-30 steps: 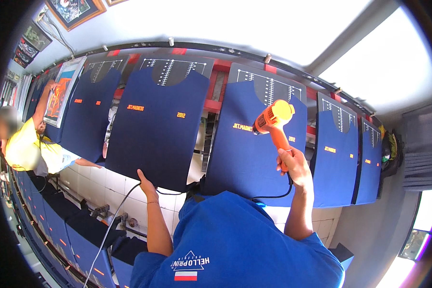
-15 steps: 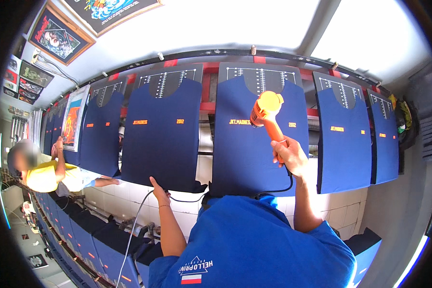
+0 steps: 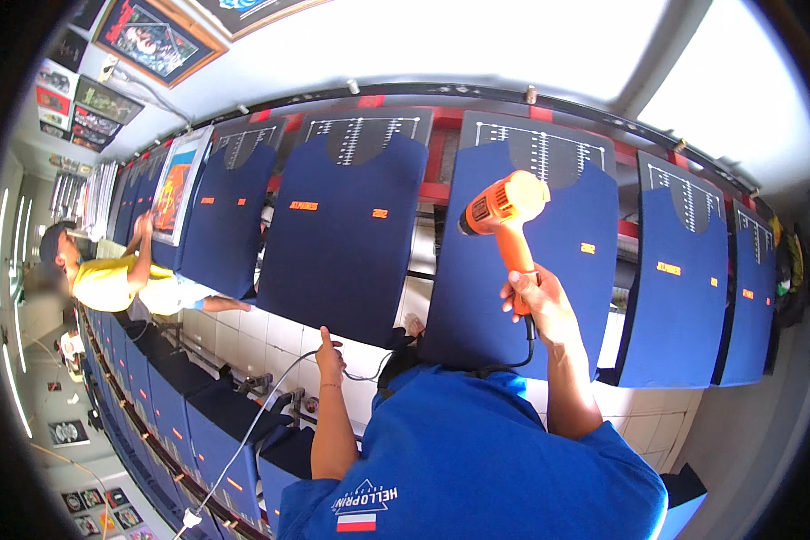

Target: The person uses a heat gun to dry ink on t-shirts mounted on printing pallets in a workshop.

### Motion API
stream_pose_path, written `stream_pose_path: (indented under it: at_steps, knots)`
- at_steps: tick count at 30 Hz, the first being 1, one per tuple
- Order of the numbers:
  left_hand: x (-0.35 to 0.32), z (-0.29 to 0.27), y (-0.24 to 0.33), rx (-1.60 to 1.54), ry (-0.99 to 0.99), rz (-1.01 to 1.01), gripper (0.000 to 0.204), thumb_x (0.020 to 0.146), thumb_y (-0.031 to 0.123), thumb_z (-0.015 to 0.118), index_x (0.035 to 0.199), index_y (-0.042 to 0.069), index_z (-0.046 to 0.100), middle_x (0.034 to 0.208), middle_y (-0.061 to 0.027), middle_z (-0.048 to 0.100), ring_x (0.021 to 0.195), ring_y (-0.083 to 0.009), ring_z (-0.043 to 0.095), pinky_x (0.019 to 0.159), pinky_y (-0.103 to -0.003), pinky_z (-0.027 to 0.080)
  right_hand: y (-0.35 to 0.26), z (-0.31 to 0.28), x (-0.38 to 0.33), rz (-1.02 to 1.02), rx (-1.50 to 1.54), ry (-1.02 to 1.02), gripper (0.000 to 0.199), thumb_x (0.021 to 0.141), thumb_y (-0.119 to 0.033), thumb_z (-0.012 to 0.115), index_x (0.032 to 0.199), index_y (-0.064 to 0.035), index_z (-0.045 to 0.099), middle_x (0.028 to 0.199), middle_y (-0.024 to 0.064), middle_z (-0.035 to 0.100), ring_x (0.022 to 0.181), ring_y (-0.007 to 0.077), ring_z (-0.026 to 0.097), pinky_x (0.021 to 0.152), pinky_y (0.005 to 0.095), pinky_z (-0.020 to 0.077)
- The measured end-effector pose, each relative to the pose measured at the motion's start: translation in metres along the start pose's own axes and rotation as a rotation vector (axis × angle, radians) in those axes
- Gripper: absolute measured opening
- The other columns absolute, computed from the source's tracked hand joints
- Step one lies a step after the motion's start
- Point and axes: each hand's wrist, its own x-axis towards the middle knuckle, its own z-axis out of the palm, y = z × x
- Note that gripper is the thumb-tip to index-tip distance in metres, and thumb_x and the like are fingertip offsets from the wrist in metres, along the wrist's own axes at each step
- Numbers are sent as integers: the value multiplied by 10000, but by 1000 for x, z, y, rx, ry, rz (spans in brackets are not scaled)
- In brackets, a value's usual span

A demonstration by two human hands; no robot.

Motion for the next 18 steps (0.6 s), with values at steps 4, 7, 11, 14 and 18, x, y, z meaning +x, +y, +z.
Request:
stream_pose_path:
  at_steps: [4,7,11,14,18]
  knots:
    - [24,-21,-8,-69,-47,49,713,923,713,416,896,17,569,466,59,266,356,-79,261,356,-252,243,7,37,6,6,72,-79,432,919,-339,682,1135,2,529,831,65,637,691,121,625,567,250,499]
    - [64,-53,-3,-143,-31,88,651,960,671,374,845,54,547,477,53,278,366,-84,267,360,-252,241,16,76,12,34,112,-124,551,894,-386,705,1219,9,503,834,60,642,698,123,630,581,248,503]
    - [141,-105,41,-320,75,85,655,965,668,357,854,49,541,509,41,275,403,-95,282,377,-251,263,29,141,20,41,136,-134,586,883,-380,717,1254,6,479,847,61,650,688,125,631,584,243,505]
    - [209,-148,79,-404,146,60,664,969,669,338,855,46,537,509,31,265,412,-115,286,376,-262,258,45,202,34,45,133,-124,585,879,-382,721,1243,7,480,845,67,649,678,120,629,577,232,500]
    - [304,-217,90,-411,125,113,684,971,671,329,872,33,556,501,22,328,383,-109,296,370,-260,272,68,295,50,30,111,-44,599,867,-408,727,1230,9,496,847,73,648,676,113,629,574,219,497]
